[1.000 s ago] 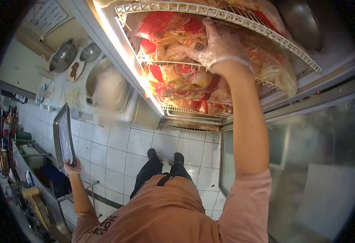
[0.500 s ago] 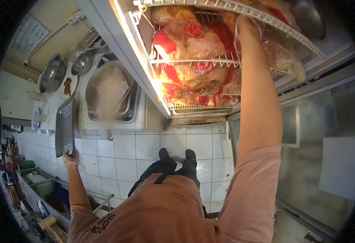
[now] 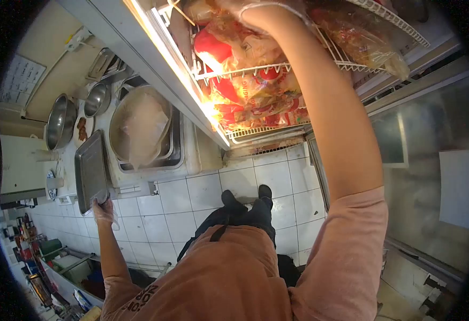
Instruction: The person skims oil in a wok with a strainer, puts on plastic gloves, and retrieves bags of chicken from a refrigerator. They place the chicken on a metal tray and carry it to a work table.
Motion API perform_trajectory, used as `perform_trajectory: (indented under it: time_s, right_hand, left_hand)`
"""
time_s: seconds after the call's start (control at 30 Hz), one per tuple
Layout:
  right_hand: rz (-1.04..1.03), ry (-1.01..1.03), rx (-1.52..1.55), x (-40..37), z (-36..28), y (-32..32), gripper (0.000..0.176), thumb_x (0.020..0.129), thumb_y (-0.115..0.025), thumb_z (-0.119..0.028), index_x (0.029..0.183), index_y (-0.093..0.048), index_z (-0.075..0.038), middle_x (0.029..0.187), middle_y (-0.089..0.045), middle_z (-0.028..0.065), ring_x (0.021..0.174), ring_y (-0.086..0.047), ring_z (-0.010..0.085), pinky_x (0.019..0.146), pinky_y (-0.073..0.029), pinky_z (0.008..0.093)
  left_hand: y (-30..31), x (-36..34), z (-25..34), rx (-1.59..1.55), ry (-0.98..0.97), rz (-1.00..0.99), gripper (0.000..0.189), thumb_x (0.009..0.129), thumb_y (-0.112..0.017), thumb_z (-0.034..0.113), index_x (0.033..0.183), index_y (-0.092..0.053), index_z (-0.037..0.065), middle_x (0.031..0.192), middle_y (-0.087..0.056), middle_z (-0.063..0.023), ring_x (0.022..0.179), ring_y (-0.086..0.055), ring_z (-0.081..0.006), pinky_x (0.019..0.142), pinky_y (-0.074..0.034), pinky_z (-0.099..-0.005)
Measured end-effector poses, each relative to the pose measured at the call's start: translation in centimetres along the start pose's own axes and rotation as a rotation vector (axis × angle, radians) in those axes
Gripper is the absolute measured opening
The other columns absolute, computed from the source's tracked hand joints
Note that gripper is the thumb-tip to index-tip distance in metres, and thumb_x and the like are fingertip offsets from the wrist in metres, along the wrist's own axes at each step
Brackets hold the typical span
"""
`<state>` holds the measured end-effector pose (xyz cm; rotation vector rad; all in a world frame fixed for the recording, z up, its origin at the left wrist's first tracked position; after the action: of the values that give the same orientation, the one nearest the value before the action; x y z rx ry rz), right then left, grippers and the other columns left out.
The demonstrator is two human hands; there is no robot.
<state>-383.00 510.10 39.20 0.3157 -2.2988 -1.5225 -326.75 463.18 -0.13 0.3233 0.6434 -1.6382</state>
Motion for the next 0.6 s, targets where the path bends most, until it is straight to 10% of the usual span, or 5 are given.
perform_trajectory:
  time_s: [0.1, 0.23, 0.6]
  right_hand:
    - [-0.106, 0.02, 0.072, 2.7, 0.6, -4.1, 0.09, 0.074, -0.068, -0.063, 0.144, -0.039, -0.014, 0.149, -0.038, 0.0165, 0.136, -0.036, 0.035, 0.113, -0.03, 0.0416]
    - [0.081, 0.234, 0.005, 2.4, -1.9, -2.3, 0.077, 0.08, -0.064, -0.052, 0.142, -0.041, -0.013, 0.148, -0.038, 0.0168, 0.134, -0.037, 0.035, 0.112, -0.029, 0.0417]
    - [-0.21, 0.313, -0.219, 11.3, 1.1, -9.7, 0.052, 0.09, -0.052, -0.034, 0.136, -0.05, -0.01, 0.133, -0.055, 0.0164, 0.122, -0.05, 0.0295, 0.102, -0.038, 0.0374]
  left_hand:
    - [-0.3, 1.3, -1.0, 0.031, 0.076, -0.085, 0.04, 0.097, -0.047, 0.041, 0.118, -0.054, 0.007, 0.1, -0.068, -0.0099, 0.084, -0.067, -0.021, 0.067, -0.055, -0.0305]
    - [-2.1, -0.2, -3.8, 0.113, 0.196, -0.107, 0.042, 0.098, -0.042, 0.044, 0.115, -0.055, 0.007, 0.088, -0.07, -0.0072, 0.077, -0.068, -0.02, 0.061, -0.054, -0.0294]
    - [-2.5, 0.9, -7.5, 0.142, 0.292, -0.204, 0.041, 0.097, -0.046, 0.046, 0.097, -0.056, 0.007, 0.085, -0.062, -0.0048, 0.074, -0.059, -0.0187, 0.063, -0.047, -0.0294]
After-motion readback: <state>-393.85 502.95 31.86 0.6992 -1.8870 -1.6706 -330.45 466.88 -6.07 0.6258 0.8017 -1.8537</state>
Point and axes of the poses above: each hand's wrist, its own x-axis towards the middle knuckle, its own y-axis out of the back of the hand, z = x × y, the point moved 7 cm from there along x, towards the middle knuckle
